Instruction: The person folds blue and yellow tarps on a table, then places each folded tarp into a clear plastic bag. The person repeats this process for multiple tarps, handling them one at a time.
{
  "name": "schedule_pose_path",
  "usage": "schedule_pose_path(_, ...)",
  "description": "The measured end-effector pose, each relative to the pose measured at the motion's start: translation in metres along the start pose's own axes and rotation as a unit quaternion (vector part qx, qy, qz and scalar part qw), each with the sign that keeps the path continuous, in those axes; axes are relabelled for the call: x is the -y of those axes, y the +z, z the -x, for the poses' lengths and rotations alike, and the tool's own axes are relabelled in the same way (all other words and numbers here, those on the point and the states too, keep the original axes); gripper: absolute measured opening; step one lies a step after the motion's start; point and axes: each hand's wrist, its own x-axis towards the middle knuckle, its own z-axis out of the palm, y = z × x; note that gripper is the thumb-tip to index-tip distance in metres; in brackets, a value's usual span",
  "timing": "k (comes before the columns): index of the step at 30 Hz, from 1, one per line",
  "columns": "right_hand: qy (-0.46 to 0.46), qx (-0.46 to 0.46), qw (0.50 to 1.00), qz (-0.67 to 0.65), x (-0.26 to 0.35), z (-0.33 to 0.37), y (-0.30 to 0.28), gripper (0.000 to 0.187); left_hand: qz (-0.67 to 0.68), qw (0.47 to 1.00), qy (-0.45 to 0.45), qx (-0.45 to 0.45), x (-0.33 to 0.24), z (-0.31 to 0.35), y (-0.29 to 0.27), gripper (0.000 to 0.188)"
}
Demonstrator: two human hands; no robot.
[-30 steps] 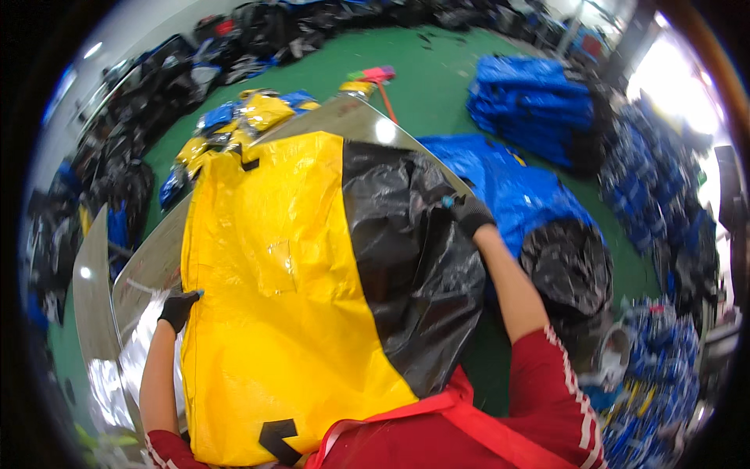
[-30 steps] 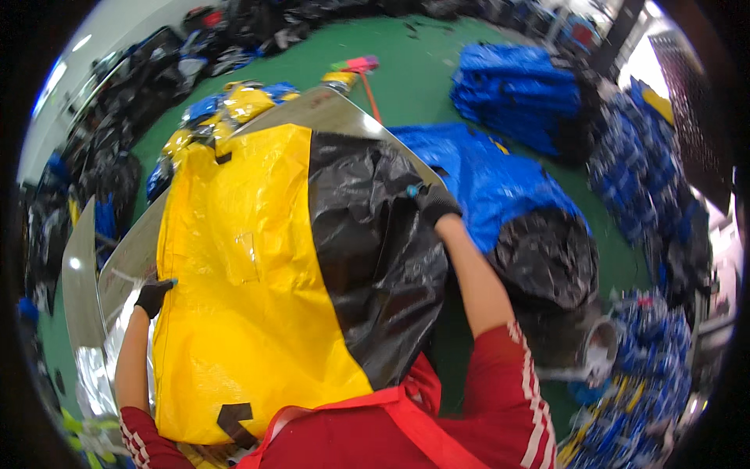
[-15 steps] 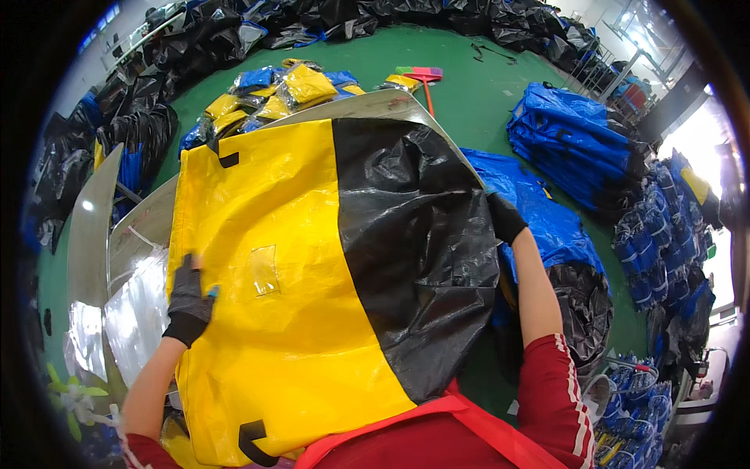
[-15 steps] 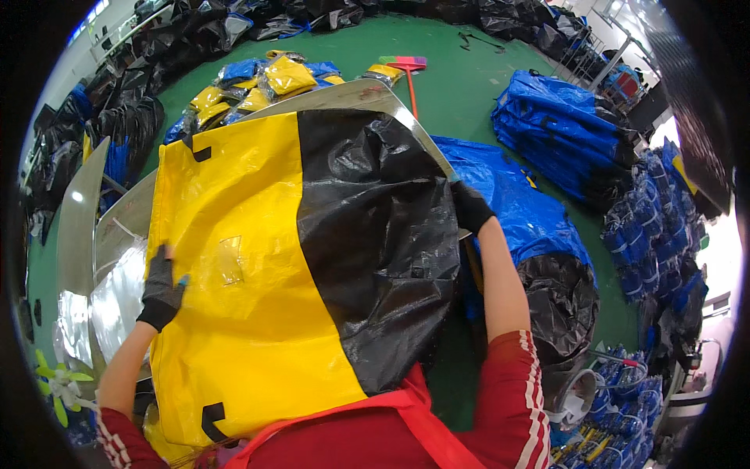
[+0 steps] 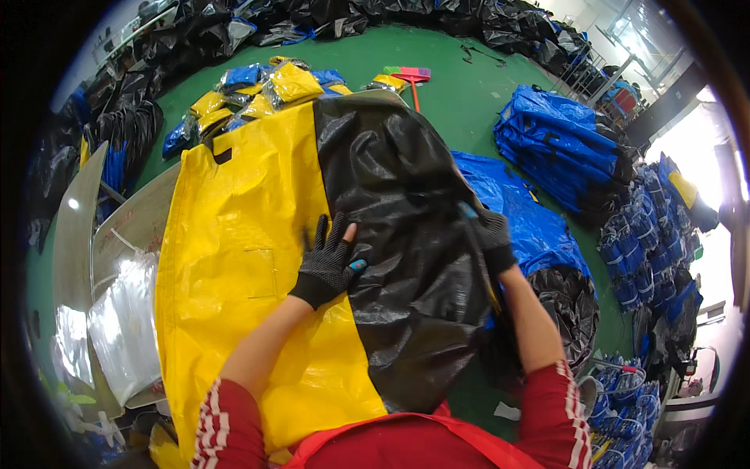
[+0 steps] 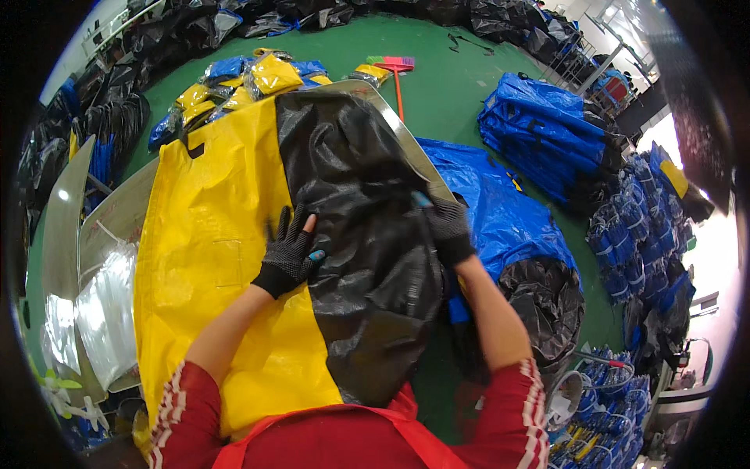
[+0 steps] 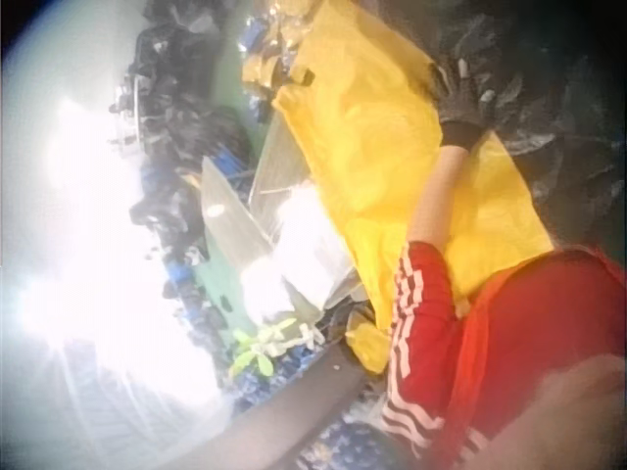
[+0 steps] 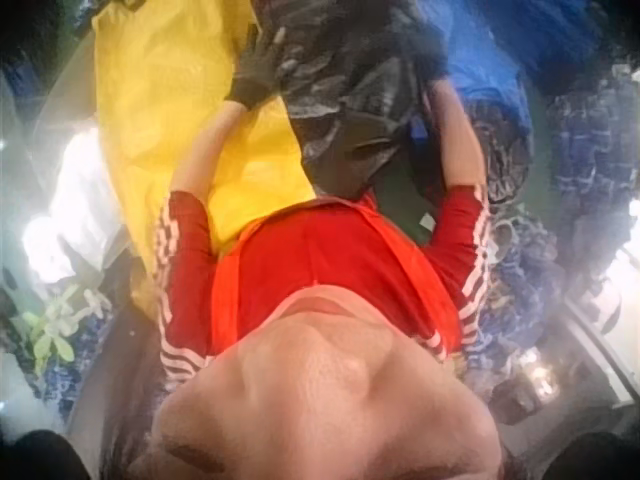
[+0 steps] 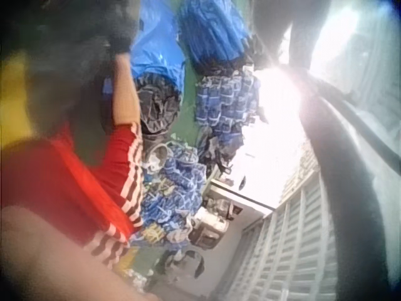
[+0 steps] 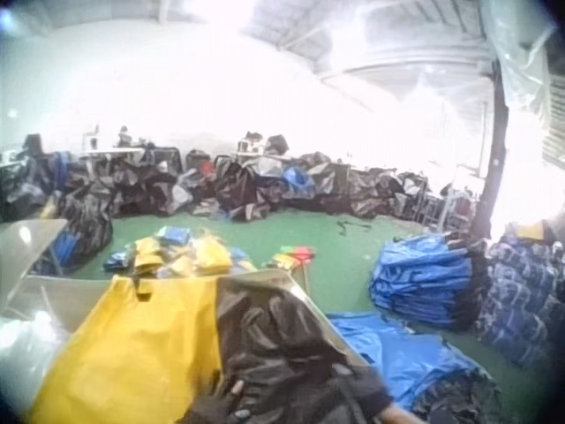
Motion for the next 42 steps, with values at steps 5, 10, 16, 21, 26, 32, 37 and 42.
schedule_pose_path(5, 0.088, -0.025, 0.985, -0.145, -0.004, 0.015, -0.025, 0.031, -0.130, 0.987, -0.072, -0.060, 0.015, 0.004, 0.002, 0.066)
schedule_pose_path(10, 0.013, -0.098, 0.982, -0.162, 0.026, 0.037, -0.033, 0.030, -0.096, 0.980, -0.100, -0.144, 0.025, 0.006, 0.002, 0.068)
schedule_pose_path(16, 0.024, -0.151, 0.964, -0.219, 0.014, 0.070, -0.110, 0.017, -0.102, 0.967, -0.140, -0.187, 0.033, 0.013, 0.004, 0.073)
schedule_pose_path(21, 0.016, 0.229, 0.921, 0.315, -0.123, 0.050, -0.132, 0.035, -0.203, 0.958, -0.155, -0.130, 0.034, 0.010, 0.008, 0.061)
schedule_pose_path(26, -0.037, 0.046, 0.975, 0.214, -0.099, -0.051, -0.116, 0.032, 0.033, 0.999, 0.034, -0.022, -0.004, 0.002, 0.000, 0.058)
schedule_pose_path(32, 0.114, 0.384, 0.916, -0.024, 0.015, -0.112, 0.022, 0.031, 0.097, 0.977, 0.189, -0.018, -0.042, -0.013, 0.003, 0.065)
schedule_pose_path(37, -0.073, 0.283, 0.937, 0.191, 0.018, -0.045, 0.060, 0.062, 0.045, 0.979, 0.187, -0.067, -0.033, -0.012, 0.016, 0.070)
schedule_pose_path(42, -0.158, 0.278, 0.914, 0.250, 0.057, -0.020, 0.053, 0.042, 0.122, 0.985, 0.121, 0.010, -0.030, -0.004, 0.022, 0.075)
